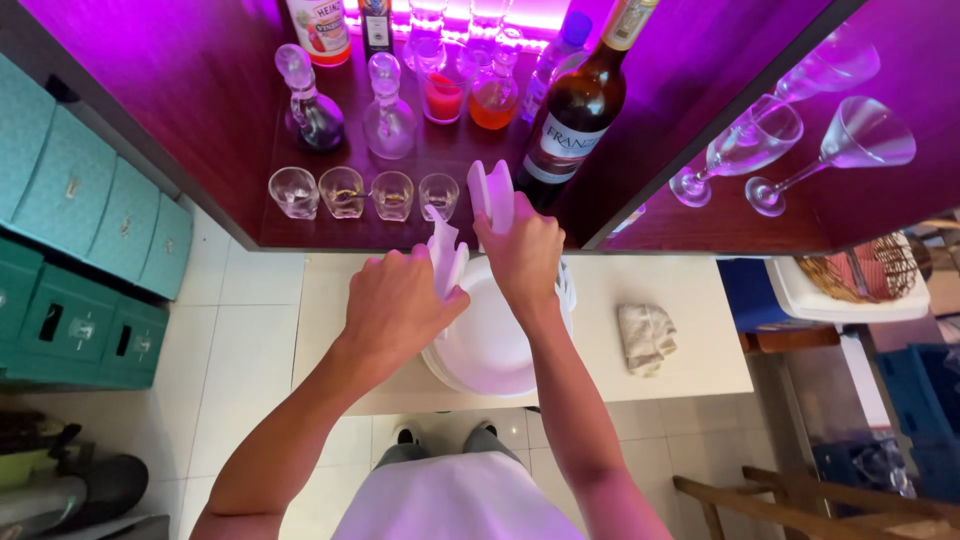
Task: The recorder organizes glasses, bottles, and napkins on a bar counter and shelves.
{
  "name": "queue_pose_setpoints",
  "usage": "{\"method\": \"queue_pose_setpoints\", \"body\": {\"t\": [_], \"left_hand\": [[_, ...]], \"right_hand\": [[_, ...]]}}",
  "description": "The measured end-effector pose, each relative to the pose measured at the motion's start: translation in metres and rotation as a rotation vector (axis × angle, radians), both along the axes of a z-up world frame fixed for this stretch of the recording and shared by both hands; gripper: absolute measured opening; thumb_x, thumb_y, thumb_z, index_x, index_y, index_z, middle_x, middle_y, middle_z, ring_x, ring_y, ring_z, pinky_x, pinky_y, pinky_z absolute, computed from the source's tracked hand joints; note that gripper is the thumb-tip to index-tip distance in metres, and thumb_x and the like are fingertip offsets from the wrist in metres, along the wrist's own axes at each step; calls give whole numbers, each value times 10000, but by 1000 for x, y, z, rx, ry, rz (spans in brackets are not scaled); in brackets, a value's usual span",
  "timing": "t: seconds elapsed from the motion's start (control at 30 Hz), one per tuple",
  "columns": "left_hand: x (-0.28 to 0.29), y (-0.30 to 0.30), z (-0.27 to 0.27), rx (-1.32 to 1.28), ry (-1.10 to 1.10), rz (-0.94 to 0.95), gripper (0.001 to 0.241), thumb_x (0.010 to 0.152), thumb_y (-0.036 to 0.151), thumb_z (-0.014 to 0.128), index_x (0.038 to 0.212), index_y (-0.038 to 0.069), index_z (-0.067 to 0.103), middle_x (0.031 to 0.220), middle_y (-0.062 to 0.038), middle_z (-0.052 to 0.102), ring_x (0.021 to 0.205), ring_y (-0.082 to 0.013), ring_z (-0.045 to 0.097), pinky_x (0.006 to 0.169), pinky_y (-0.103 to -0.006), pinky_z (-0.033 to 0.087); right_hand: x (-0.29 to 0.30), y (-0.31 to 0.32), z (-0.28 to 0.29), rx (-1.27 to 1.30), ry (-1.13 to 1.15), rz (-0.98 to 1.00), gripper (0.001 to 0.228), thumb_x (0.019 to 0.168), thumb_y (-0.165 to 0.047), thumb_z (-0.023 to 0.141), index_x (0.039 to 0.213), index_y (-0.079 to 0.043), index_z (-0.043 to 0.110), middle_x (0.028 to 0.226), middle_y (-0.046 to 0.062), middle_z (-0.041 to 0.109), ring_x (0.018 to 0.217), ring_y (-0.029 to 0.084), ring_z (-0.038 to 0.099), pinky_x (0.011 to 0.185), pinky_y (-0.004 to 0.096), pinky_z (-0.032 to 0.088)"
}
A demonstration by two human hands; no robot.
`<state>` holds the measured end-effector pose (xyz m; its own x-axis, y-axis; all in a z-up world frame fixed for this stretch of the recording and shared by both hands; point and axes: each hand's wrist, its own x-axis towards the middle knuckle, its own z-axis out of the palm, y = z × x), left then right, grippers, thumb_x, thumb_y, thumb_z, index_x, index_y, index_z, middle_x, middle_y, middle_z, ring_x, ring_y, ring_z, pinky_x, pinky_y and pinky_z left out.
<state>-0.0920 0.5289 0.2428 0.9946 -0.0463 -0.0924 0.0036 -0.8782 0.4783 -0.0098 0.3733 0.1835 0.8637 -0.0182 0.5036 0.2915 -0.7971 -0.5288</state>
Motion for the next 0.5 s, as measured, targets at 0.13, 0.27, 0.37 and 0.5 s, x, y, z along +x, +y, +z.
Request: {"method": "queue_pose_setpoints", "body": {"t": [0.13,0.27,0.37,0.5], "left_hand": [[3,6,-3,-9,-3,-42,442,780,358,746,934,-50,675,756,-233,721,755,-421,721,711,-510,580],[3,5,-3,-11,0,-53,454,780,356,748,943,-62,676,777,-241,719,772,-427,726,711,-510,586],[3,5,-3,-6,1,-53,460,786,366,748,938,-63,678,782,-242,719,778,-427,728,711,-508,588],[2,3,-5,-4,-2,-58,455,789,367,749,930,-60,681,782,-245,719,777,-428,728,708,-508,588]], "right_hand": [[4,4,-4,-28,-30,-43,323,845,-299,814,869,-4,686,679,207,696,621,430,673,614,494,558],[9,7,-5,-27,9,-68,348,833,-316,819,861,1,677,697,216,701,657,444,682,623,501,573],[13,12,-3,-41,13,-85,360,820,-323,824,866,4,677,701,228,702,659,459,680,616,511,571],[16,11,-6,-58,-6,-96,411,816,-363,831,850,11,666,700,241,697,652,473,678,610,522,565]]}}
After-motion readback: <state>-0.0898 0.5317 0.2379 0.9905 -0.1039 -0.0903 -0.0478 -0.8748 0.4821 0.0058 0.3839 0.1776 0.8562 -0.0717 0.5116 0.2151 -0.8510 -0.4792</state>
